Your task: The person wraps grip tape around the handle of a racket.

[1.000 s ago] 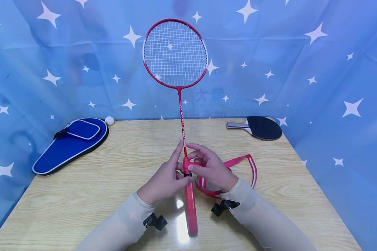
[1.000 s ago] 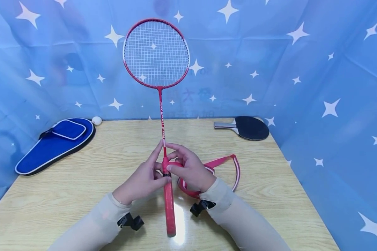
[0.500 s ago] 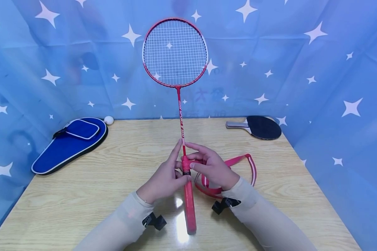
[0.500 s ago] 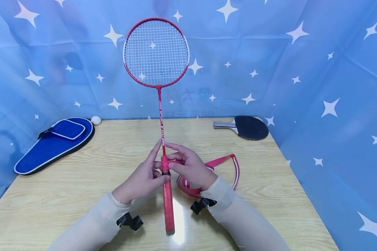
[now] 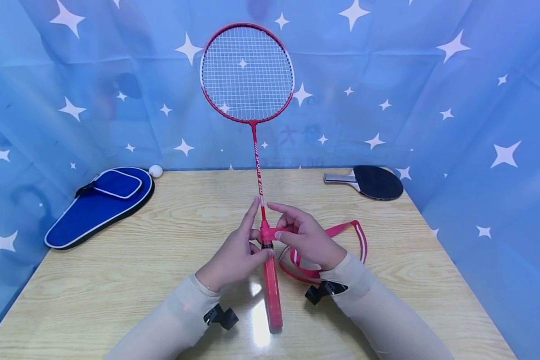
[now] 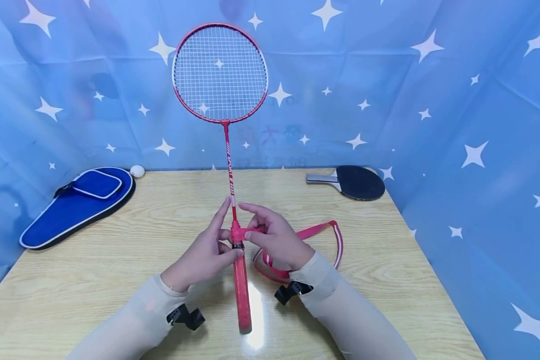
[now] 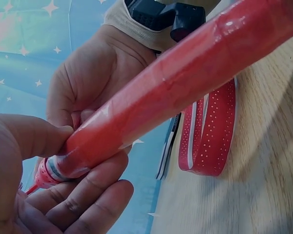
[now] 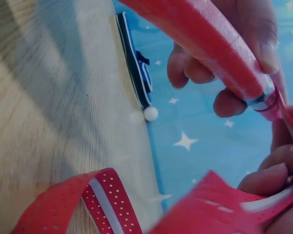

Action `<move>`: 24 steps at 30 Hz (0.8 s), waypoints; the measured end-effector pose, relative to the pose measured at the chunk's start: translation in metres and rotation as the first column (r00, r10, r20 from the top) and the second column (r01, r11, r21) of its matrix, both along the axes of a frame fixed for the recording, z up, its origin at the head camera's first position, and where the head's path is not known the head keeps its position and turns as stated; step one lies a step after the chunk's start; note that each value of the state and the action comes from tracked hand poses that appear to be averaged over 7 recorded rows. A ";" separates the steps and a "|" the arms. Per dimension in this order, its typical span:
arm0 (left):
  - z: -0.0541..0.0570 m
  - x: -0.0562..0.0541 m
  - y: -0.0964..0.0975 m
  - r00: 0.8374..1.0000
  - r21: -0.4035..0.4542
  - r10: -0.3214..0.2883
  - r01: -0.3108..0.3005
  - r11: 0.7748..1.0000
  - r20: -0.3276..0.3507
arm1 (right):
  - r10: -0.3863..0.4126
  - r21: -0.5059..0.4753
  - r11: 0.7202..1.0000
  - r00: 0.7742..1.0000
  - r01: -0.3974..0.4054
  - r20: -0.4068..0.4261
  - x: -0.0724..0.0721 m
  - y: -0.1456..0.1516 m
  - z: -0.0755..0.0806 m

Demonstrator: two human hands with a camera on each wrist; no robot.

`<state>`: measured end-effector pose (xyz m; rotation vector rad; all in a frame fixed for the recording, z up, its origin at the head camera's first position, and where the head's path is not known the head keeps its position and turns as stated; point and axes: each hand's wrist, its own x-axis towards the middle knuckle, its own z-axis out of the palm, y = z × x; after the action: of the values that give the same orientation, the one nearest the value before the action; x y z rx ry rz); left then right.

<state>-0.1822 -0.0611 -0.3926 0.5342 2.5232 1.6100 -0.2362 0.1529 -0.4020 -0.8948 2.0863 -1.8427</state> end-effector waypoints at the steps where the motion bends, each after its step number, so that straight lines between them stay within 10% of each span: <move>1: 0.000 0.000 0.000 1.000 0.004 -0.003 0.003 1.000 0.001 | 0.004 -0.001 1.000 1.000 -0.004 0.001 0.000 0.000 0.000; 24: 0.002 0.002 -0.001 0.993 0.129 -0.118 0.115 0.985 0.020 | 0.096 -0.048 0.994 0.995 -0.095 0.023 0.001 0.000 -0.001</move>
<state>-0.1802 -0.0625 -0.3903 0.6550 2.3339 1.7307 -0.2356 0.1529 -0.4033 -0.9595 1.9573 -1.8518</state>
